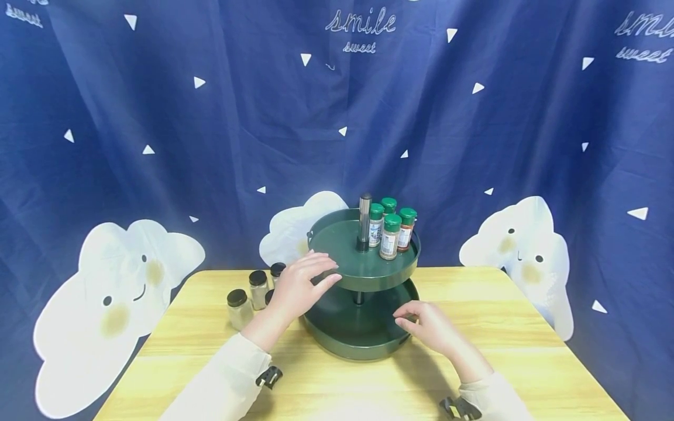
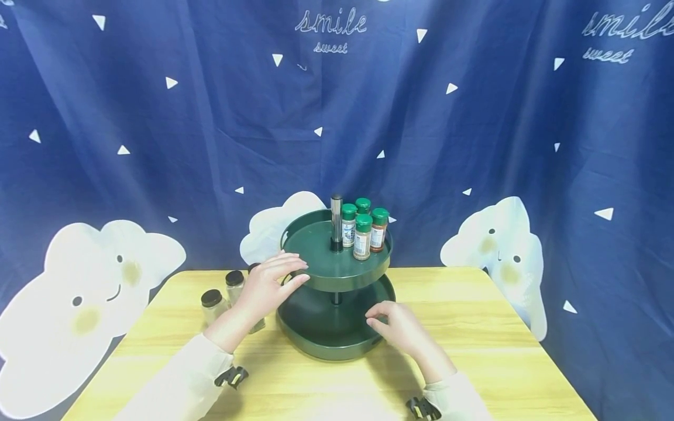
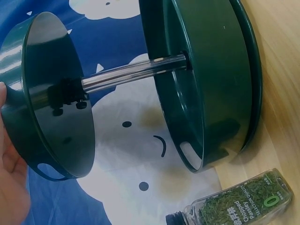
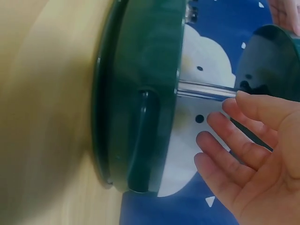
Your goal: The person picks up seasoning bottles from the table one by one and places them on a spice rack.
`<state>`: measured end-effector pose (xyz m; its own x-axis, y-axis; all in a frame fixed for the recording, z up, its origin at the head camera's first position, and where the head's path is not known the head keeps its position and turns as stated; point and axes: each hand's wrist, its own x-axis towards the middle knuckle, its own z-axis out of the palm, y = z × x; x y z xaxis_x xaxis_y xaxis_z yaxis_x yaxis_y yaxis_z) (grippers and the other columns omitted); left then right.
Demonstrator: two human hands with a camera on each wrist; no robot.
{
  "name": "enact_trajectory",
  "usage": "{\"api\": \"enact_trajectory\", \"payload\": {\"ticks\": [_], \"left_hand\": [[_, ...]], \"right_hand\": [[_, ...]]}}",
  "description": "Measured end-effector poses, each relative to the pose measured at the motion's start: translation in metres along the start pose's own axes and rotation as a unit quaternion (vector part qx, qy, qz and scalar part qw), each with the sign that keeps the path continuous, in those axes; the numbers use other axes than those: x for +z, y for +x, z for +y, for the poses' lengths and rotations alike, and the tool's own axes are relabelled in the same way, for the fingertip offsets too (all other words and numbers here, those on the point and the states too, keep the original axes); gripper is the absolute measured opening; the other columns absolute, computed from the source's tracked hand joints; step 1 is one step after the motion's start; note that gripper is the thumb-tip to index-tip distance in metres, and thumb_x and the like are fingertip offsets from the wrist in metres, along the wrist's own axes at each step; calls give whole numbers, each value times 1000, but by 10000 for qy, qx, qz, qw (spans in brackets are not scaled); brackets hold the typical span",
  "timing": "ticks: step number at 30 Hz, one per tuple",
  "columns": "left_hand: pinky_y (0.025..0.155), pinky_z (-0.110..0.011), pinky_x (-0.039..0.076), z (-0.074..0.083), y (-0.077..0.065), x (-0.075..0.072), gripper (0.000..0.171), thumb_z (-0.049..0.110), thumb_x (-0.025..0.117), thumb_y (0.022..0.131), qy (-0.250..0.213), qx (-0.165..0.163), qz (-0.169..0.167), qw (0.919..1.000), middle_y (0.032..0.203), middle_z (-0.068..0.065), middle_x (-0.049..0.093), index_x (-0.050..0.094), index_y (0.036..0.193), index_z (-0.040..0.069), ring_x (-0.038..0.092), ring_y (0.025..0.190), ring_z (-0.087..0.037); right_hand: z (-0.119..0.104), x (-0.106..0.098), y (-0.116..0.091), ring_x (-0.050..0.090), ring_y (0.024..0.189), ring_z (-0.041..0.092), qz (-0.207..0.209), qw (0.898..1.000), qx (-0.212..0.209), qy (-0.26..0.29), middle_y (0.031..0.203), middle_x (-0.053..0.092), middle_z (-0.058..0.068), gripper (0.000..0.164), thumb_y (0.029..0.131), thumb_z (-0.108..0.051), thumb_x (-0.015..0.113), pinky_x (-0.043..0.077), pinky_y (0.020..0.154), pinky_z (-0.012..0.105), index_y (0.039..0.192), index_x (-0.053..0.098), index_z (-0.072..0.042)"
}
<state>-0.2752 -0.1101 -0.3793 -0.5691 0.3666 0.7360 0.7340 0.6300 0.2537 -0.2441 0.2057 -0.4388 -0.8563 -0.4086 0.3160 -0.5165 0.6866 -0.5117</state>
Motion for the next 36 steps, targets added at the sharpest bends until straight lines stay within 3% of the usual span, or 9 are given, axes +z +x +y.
{"api": "enact_trajectory", "payload": {"ticks": [10, 18, 28, 36], "left_hand": [[114, -34, 40, 1, -1, 1, 27, 31, 78, 88, 16, 53, 45, 10000, 111, 1, 75, 78, 108, 14, 64, 118, -17], [114, -35, 41, 1, 0, 0, 26, 31, 79, 88, 44, -8, 29, 10000, 111, 1, 75, 78, 108, 14, 64, 118, -17], [114, -34, 41, 2, 0, -1, 25, 30, 79, 88, 60, 13, 27, 10000, 111, 1, 75, 78, 108, 15, 65, 117, -17], [115, -33, 40, 1, -1, 0, 26, 31, 78, 88, 49, 24, 33, 10000, 111, 1, 75, 78, 108, 14, 64, 118, -17]], "right_hand": [[2, 9, -2, 68, 89, 20, -306, 9994, -140, 63, 94, 70, -6, 6, 89, -15, 75, 57, 76, 34, 93, 76, -11], [1, 10, -2, 68, 89, 15, -625, 9977, -277, 6, 92, 73, -5, 9, 87, -15, 78, 58, 78, 34, 94, 77, -9], [-1, 12, -4, 68, 90, 16, -962, 9952, -181, 10, 91, 73, -5, 9, 86, -15, 78, 58, 79, 36, 94, 77, -10], [-4, 14, -5, 65, 83, 12, -1162, 9909, -598, -336, 85, 70, -8, 2, 84, -11, 79, 57, 77, 33, 86, 78, -11]]}}
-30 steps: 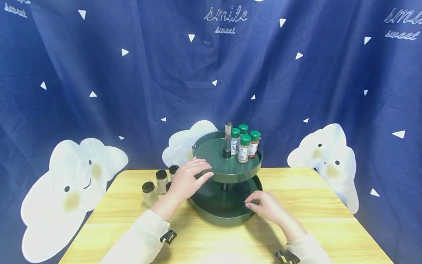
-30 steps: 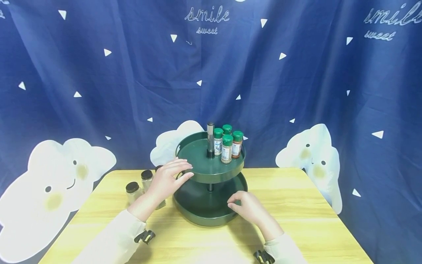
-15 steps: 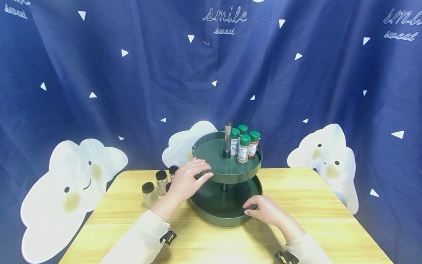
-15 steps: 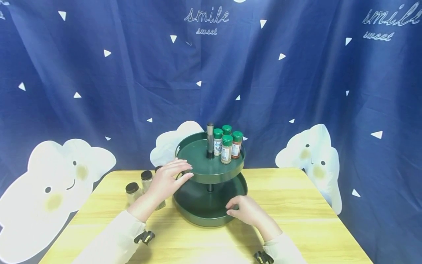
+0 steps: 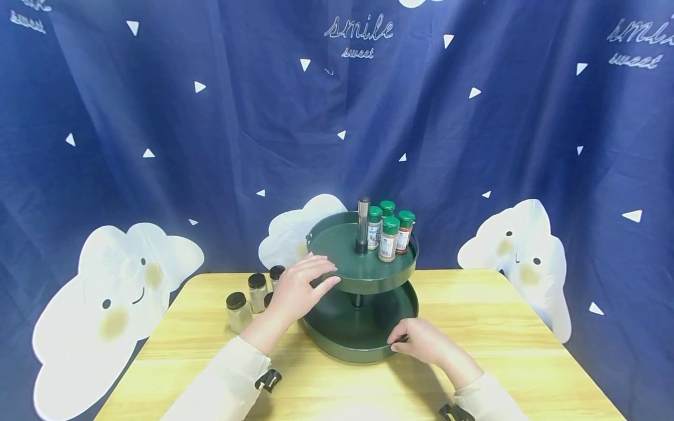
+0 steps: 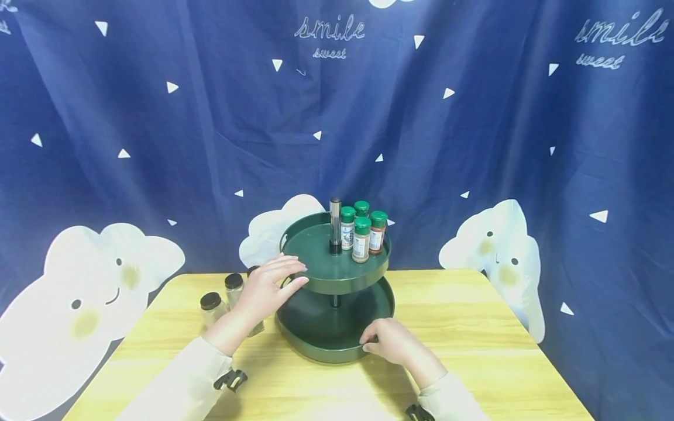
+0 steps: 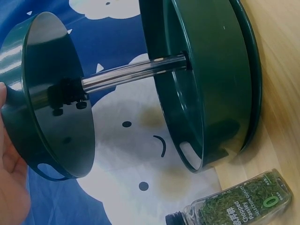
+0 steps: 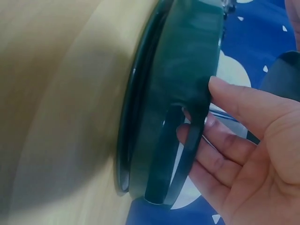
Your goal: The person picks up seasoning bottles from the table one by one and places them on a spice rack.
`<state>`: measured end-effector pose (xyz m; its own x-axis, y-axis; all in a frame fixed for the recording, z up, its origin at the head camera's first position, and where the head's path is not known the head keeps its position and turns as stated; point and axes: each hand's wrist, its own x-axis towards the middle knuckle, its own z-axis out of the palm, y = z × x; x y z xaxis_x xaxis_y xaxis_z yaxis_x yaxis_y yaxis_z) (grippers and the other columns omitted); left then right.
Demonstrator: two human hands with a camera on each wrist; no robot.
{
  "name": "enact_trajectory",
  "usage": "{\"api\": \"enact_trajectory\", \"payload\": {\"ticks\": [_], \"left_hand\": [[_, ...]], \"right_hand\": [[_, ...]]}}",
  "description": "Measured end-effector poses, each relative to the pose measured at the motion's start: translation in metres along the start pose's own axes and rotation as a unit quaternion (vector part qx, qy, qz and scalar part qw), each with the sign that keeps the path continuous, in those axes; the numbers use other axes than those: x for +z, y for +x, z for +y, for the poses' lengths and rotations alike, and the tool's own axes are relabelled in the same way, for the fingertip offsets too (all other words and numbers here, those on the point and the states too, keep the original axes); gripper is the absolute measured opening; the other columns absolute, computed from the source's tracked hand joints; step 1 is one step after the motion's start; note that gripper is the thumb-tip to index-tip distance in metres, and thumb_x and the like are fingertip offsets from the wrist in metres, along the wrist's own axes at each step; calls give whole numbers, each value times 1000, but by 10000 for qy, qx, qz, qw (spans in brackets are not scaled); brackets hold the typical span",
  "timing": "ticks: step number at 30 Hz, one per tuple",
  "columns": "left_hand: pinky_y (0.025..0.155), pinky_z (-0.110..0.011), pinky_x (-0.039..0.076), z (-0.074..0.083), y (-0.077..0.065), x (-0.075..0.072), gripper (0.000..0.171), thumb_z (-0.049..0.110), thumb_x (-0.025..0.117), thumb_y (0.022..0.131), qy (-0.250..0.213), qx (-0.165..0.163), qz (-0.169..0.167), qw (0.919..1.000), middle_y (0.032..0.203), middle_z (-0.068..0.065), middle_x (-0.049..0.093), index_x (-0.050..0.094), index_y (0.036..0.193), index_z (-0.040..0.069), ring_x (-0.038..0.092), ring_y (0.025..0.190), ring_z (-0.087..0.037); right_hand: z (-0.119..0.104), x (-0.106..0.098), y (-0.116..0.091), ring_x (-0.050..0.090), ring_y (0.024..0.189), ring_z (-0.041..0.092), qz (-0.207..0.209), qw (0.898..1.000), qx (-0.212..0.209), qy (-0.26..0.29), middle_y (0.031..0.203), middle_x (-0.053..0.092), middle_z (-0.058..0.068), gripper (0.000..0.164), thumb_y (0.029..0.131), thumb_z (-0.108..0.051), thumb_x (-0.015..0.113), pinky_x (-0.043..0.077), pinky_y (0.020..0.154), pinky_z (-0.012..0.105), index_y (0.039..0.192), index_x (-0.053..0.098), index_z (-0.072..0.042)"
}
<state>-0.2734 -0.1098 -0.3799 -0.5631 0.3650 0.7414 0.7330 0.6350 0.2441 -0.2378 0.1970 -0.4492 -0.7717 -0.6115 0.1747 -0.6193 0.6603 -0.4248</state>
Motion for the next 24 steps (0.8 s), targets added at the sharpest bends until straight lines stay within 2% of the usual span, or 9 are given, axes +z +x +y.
{"api": "enact_trajectory", "payload": {"ticks": [7, 17, 24], "left_hand": [[114, -34, 40, 0, 0, 1, 27, 32, 78, 88, 9, 27, 5, 10000, 111, 1, 75, 78, 108, 14, 64, 118, -17], [113, -38, 42, 0, 2, 0, 26, 32, 78, 89, 5, 120, 40, 9999, 110, 1, 75, 78, 107, 14, 65, 118, -18], [113, -37, 42, 0, 2, -2, 26, 32, 77, 89, 21, 60, -68, 10000, 111, 1, 75, 78, 108, 15, 64, 119, -17]], "right_hand": [[-1, 3, -1, 66, 80, 12, 191, 9997, -125, -112, 82, 70, -8, 5, 82, -7, 81, 58, 75, 32, 84, 79, -12], [3, 5, 0, 66, 81, 10, 249, 9994, -7, -249, 82, 70, -8, 4, 83, -10, 80, 58, 75, 33, 84, 79, -14], [2, 5, 0, 66, 81, 10, 247, 9994, 10, -261, 82, 70, -8, 6, 82, -9, 80, 58, 75, 33, 84, 79, -14]]}}
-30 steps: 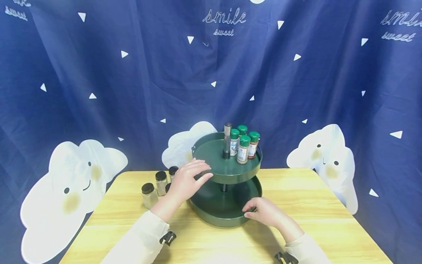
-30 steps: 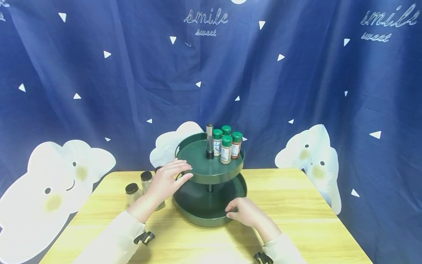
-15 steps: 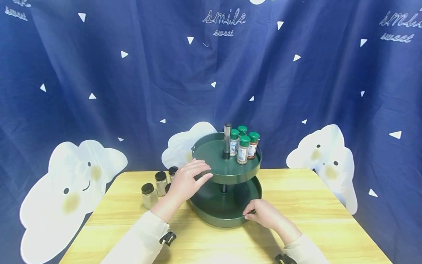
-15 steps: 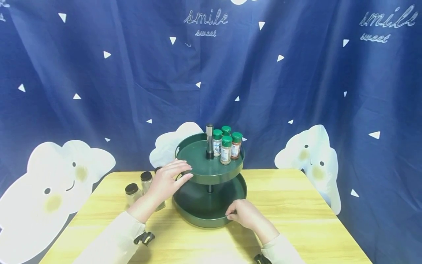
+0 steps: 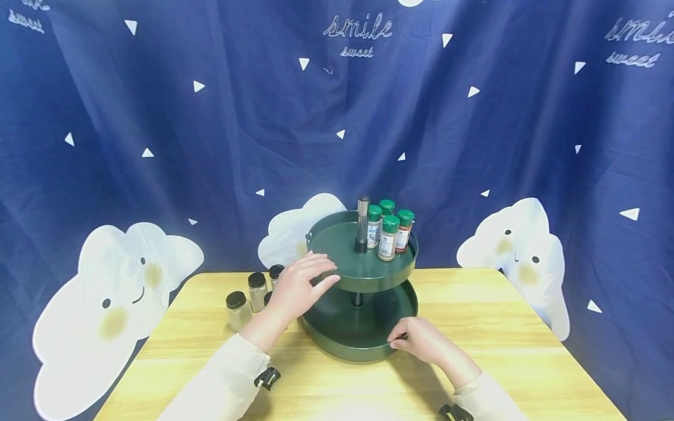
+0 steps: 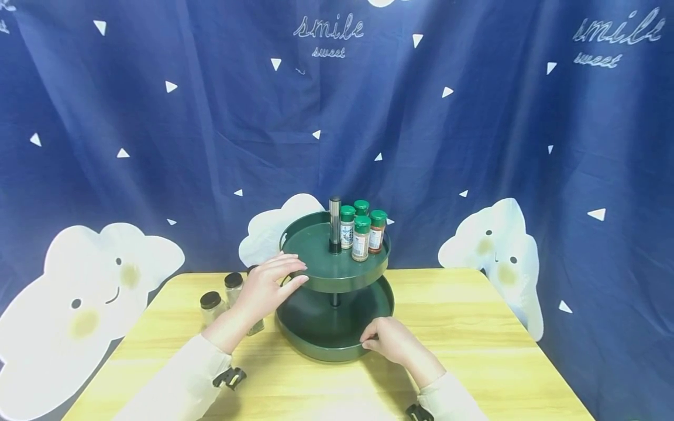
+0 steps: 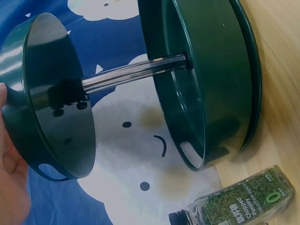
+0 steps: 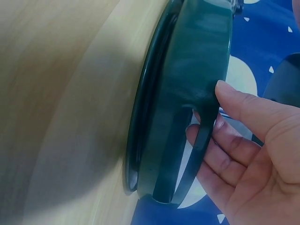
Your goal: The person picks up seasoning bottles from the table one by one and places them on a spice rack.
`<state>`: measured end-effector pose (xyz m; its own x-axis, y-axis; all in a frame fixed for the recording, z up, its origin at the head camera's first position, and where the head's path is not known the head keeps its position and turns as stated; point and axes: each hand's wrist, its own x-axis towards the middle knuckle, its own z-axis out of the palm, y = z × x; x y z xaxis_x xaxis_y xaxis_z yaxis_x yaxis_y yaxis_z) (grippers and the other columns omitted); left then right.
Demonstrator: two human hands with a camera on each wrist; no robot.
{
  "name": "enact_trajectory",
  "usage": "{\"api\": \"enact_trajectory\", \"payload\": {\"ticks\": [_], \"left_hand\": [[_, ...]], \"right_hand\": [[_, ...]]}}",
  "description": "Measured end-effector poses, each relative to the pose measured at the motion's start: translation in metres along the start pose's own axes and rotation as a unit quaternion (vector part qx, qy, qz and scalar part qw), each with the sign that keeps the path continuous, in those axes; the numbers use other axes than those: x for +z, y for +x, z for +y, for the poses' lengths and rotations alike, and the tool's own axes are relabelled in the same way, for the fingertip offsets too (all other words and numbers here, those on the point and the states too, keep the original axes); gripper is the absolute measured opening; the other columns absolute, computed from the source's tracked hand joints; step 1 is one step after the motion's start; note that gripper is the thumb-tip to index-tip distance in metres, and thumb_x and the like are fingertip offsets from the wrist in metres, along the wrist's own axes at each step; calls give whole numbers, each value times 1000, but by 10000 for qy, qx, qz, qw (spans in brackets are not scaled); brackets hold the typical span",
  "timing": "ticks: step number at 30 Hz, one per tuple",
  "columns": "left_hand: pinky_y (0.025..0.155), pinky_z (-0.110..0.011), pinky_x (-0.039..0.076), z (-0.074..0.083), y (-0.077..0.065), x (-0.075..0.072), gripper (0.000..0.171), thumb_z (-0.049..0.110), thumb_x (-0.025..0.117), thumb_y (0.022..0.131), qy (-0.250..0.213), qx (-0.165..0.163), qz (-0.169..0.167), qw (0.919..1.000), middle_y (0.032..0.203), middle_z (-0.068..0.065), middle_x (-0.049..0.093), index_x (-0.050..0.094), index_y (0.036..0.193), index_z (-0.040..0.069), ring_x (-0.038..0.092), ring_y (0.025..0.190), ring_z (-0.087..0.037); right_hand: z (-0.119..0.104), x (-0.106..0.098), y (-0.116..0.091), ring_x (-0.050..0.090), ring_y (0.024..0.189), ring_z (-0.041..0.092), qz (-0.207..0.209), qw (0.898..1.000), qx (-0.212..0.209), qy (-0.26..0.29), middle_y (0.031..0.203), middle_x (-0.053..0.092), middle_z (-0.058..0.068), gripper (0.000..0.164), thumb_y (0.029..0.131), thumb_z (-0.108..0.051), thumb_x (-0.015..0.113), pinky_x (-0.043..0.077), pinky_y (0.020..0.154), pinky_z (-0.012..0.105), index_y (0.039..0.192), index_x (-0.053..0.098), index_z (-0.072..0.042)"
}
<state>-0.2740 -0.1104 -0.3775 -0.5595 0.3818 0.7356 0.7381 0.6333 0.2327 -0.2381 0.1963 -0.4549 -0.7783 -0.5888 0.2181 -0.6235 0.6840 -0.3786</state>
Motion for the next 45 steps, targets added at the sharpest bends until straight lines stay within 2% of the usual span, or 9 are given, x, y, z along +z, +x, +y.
{"api": "enact_trajectory", "payload": {"ticks": [8, 19, 27, 35, 45], "left_hand": [[113, -38, 42, 0, 1, 0, 27, 33, 76, 90, 23, 11, -34, 10000, 111, 1, 75, 78, 109, 15, 64, 119, -17], [115, -35, 40, 1, 1, -1, 32, 35, 75, 91, -10, -211, -194, 9996, 118, 2, 73, 76, 116, 16, 61, 124, -15], [113, -40, 42, 0, 0, -2, 35, 35, 75, 91, 4, -279, -254, 9993, 123, 3, 71, 74, 121, 17, 58, 127, -15], [114, -38, 41, 0, 0, -3, 36, 34, 75, 91, 47, -202, -235, 9995, 124, 2, 70, 74, 122, 17, 57, 128, -14], [113, -40, 42, -4, 1, -2, 36, 34, 75, 91, 141, 15, -96, 9999, 126, 2, 69, 74, 122, 17, 57, 129, -14]], "right_hand": [[1, 1, 0, 66, 80, 11, -5, 10000, -41, 46, 82, 70, -9, 5, 82, -10, 81, 58, 74, 32, 85, 79, -14], [1, 0, -1, 66, 82, 12, -39, 9999, 125, 46, 83, 70, -8, 5, 82, -11, 81, 58, 75, 33, 85, 79, -14], [1, 1, -2, 66, 82, 11, -31, 9998, 164, 85, 83, 70, -8, 4, 82, -11, 81, 58, 75, 33, 85, 79, -14], [0, 3, -1, 66, 81, 12, 60, 9999, 74, 112, 83, 70, -7, 5, 82, -9, 81, 58, 75, 32, 85, 79, -14], [-1, 3, -2, 66, 81, 13, 49, 9997, 190, 129, 83, 70, -7, 5, 82, -9, 81, 58, 75, 33, 85, 79, -13]]}}
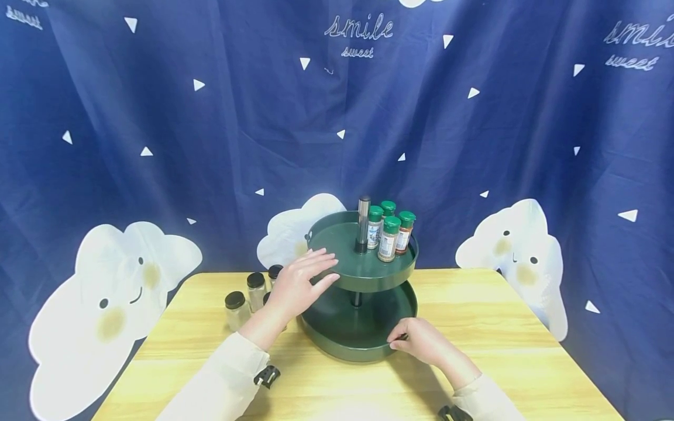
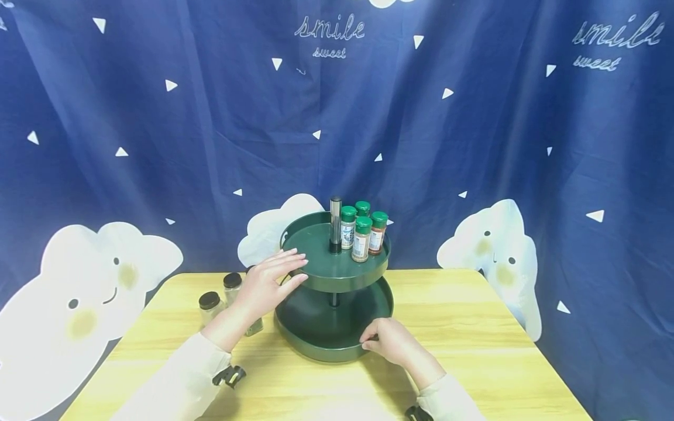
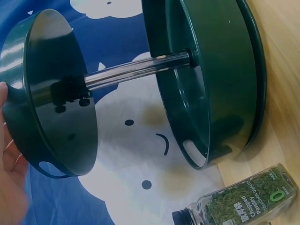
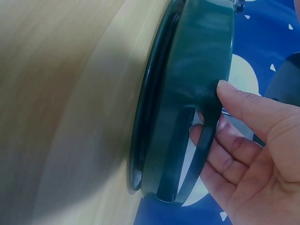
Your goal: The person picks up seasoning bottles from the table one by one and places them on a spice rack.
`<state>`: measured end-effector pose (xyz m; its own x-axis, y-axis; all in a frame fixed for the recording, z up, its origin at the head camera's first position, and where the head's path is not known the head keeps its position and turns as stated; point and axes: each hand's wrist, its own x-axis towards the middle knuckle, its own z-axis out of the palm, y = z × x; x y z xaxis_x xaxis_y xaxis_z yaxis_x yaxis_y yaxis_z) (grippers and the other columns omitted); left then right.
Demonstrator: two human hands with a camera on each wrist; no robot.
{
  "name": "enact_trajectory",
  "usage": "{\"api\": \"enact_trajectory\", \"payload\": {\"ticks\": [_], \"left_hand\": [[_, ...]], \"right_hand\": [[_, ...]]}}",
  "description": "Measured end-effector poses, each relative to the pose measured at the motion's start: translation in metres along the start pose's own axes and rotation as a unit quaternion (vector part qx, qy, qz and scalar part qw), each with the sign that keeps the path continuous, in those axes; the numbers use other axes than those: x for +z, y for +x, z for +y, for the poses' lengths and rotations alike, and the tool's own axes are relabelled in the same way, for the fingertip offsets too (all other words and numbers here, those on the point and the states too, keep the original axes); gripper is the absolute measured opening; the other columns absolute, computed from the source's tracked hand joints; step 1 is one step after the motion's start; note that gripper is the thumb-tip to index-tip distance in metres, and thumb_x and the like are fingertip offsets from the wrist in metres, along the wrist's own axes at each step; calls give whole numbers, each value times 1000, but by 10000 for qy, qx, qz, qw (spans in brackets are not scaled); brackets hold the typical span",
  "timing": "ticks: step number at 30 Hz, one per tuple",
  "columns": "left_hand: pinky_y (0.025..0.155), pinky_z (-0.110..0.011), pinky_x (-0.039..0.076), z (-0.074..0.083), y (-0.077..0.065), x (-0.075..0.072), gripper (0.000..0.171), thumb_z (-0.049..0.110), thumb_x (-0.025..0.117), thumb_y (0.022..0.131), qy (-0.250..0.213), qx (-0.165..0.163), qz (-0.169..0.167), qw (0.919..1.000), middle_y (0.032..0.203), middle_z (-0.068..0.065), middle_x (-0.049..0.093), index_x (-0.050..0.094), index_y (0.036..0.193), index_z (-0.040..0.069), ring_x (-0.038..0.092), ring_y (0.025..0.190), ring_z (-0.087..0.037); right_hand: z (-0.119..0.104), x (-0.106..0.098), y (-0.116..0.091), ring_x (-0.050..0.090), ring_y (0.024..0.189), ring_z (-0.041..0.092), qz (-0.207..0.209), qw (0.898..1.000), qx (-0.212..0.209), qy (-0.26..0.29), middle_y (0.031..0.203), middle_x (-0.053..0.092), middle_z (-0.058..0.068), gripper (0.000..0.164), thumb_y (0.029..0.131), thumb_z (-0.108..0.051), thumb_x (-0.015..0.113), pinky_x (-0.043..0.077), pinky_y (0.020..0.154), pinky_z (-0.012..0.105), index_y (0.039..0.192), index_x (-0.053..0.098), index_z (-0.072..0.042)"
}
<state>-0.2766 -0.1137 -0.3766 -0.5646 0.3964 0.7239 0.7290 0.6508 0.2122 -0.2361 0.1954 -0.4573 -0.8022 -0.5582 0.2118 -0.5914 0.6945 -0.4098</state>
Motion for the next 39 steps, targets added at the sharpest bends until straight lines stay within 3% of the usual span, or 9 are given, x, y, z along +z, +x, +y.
{"api": "enact_trajectory", "payload": {"ticks": [17, 39], "left_hand": [[115, -39, 40, 0, 0, 0, 36, 33, 73, 93, 45, -19, -56, 10000, 131, 2, 66, 72, 125, 17, 54, 132, -15], [113, -44, 42, 0, -6, -5, 40, 33, 73, 92, 291, -2, 172, 9994, 137, 1, 62, 70, 129, 16, 52, 134, -18]], "right_hand": [[1, 1, -1, 67, 82, 14, 36, 9998, 133, 126, 85, 69, -9, 3, 83, -13, 81, 58, 76, 33, 86, 79, -13], [1, 3, -2, 67, 81, 14, 108, 9995, 166, 244, 84, 69, -9, 4, 83, -12, 81, 58, 76, 33, 85, 79, -14]]}}
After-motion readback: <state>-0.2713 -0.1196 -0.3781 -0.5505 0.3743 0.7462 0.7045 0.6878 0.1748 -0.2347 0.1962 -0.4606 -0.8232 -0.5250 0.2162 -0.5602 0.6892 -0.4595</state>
